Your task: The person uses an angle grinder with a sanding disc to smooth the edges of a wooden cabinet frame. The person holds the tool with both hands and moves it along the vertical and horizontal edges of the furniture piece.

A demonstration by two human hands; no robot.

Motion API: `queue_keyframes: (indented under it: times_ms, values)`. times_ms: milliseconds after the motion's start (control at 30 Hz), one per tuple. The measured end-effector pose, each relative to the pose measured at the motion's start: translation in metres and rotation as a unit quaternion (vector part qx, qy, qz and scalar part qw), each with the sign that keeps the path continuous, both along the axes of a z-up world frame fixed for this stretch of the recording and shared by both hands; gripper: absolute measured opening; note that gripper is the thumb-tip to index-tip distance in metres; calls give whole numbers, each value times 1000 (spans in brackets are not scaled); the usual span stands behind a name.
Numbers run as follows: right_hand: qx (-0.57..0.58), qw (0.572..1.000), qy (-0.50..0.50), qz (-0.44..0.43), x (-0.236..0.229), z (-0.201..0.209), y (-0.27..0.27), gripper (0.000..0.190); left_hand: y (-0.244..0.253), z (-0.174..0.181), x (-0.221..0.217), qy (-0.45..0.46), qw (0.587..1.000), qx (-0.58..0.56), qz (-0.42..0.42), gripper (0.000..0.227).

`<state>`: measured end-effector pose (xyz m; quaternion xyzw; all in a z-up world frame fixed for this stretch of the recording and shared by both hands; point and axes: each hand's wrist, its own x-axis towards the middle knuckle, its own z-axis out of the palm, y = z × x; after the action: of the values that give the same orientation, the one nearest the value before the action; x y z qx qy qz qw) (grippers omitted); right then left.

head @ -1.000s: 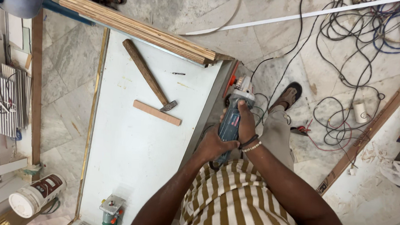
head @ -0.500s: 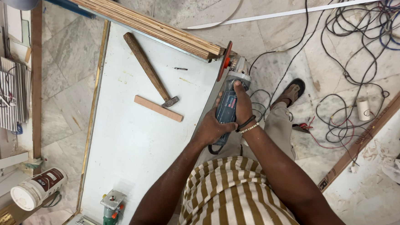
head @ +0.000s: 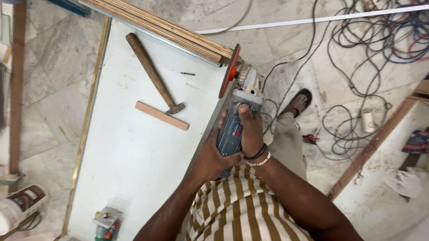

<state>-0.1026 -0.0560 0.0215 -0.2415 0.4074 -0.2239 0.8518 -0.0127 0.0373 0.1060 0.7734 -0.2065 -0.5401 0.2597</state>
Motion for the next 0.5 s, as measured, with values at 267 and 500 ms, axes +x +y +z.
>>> queue_keyframes:
  times_ms: [267, 500]
  values:
    - [101, 980, -170, -28, -63, 4, -16, 66, 1, 5, -27, 85, 990, -103, -37, 100]
    - [-16, 997, -43, -63, -121, 16, -68, 72, -33, -46, 19, -134, 943, -258, 163, 45]
